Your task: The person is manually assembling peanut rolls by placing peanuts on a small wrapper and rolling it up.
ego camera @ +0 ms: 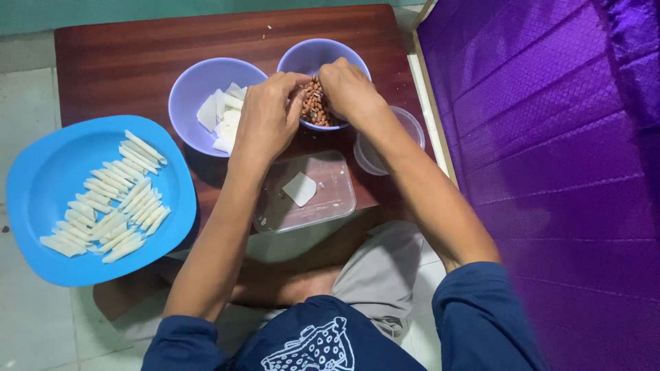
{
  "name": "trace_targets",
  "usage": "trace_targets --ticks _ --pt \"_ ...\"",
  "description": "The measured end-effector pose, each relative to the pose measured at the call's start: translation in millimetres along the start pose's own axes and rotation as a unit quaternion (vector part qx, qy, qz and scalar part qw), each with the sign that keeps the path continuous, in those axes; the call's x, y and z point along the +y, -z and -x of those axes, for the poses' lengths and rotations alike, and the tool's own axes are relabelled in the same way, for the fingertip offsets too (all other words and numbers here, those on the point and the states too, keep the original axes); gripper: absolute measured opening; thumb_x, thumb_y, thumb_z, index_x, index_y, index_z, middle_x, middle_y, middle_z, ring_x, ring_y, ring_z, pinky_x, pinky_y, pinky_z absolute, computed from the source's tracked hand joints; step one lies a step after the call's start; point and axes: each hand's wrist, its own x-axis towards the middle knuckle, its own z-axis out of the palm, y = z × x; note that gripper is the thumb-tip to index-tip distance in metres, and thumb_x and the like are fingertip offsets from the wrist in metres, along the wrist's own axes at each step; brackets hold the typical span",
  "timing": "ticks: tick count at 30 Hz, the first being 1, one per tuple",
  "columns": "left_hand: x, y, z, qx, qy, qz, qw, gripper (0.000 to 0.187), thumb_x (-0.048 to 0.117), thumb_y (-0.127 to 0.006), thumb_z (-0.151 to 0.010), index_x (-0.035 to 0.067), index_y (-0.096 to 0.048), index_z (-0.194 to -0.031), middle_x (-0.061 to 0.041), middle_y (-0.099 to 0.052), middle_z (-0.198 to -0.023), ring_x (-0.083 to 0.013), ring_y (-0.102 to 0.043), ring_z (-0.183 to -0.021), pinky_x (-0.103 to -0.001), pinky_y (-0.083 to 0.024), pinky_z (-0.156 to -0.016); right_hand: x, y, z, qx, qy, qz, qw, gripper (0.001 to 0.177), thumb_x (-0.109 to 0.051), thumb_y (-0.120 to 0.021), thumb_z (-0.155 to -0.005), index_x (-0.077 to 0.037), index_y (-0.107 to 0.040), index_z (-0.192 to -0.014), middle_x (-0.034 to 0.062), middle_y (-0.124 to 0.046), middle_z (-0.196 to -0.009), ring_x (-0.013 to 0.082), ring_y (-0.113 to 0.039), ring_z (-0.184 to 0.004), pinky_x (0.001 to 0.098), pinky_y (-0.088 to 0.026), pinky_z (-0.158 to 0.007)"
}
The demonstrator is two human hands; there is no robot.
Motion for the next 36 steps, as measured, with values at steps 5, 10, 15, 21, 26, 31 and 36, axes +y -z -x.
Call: trace_targets --ticks 5,10,15,21,26,31,36 --pt "2 1 2 0.008 -0.009 0.008 1.0 0.022 -0.005 -0.069 -0.085 -0.005 -0.074 -0.107 -0.014 -0.075 -0.093 -0.0266 -0.067 -0.067 -0.037 -0.053 -0.065 -1 18 5 -0.008 0.03 -0.095 0.995 0.012 0.007 -0.07 -0.068 0.003 -0.074 -0.078 0.0245 -0.072 -0.075 0.0383 -0.068 -0.061 0.0451 -0.055 -0.058" --pt "3 2 2 0.005 -0.007 0.011 1.0 0.019 -0.002 -0.071 -0.087 -0.004 -0.074 -0.105 -0.014 -0.075 -0.092 -0.0273 -0.069 -0.069 -0.037 -0.054 -0.064 -12 18 4 0.048 0.06 -0.17 0.983 0.013 0.004 -0.067 -0.077 0.011 -0.072 -0.087 0.0182 -0.073 -0.073 0.0245 -0.065 -0.057 0.0358 -0.052 -0.051" --pt "2 1 2 0.004 -0.004 0.009 1.0 0.02 -0.002 -0.071 -0.087 -0.002 -0.075 -0.106 -0.013 -0.076 -0.095 -0.0255 -0.07 -0.069 -0.036 -0.055 -0.065 -3 -2 -4 0.082 0.077 -0.08 0.99 0.006 0.002 -0.071 -0.074 0.007 -0.069 -0.073 0.0281 -0.069 -0.071 0.0425 -0.065 -0.055 0.0483 -0.052 -0.054" --pt "3 2 3 0.009 -0.014 0.008 1.0 0.018 -0.001 -0.071 -0.088 -0.002 -0.075 -0.105 -0.013 -0.076 -0.093 -0.0269 -0.069 -0.069 -0.037 -0.054 -0.065 -1 7 3 0.029 0.065 -0.075 0.995 0.004 0.005 -0.067 -0.071 0.008 -0.068 -0.07 0.028 -0.068 -0.068 0.0417 -0.064 -0.053 0.0482 -0.052 -0.053" --pt "5 6 3 0.015 -0.03 0.021 0.999 0.019 -0.002 -0.072 -0.088 -0.002 -0.075 -0.107 -0.013 -0.074 -0.09 -0.0248 -0.066 -0.065 -0.036 -0.052 -0.061 -16 39 9 0.01 0.057 -0.136 0.989 0.009 0.008 -0.068 -0.07 0.009 -0.072 -0.078 0.02 -0.071 -0.07 0.0314 -0.065 -0.054 0.0427 -0.051 -0.053" --pt "29 28 8 0.025 -0.06 0.054 0.996 0.023 -0.01 -0.069 -0.087 -0.006 -0.074 -0.11 -0.014 -0.072 -0.092 -0.0209 -0.062 -0.067 -0.033 -0.049 -0.061 -20 60 18 -0.009 0.035 -0.151 0.988 0.011 0.009 -0.067 -0.076 0.007 -0.07 -0.087 0.0159 -0.066 -0.07 0.0273 -0.058 -0.055 0.0417 -0.049 -0.056" --pt "60 57 41 -0.046 -0.012 0.149 0.988 0.022 -0.009 -0.068 -0.094 -0.006 -0.07 -0.115 -0.009 -0.063 -0.092 -0.0144 -0.048 -0.063 -0.027 -0.04 -0.058 -28 76 39 0.11 0.138 -0.199 0.964 0.02 0.009 -0.07 -0.077 0.007 -0.073 -0.096 0.0176 -0.072 -0.082 0.0289 -0.061 -0.062 0.0379 -0.049 -0.059"
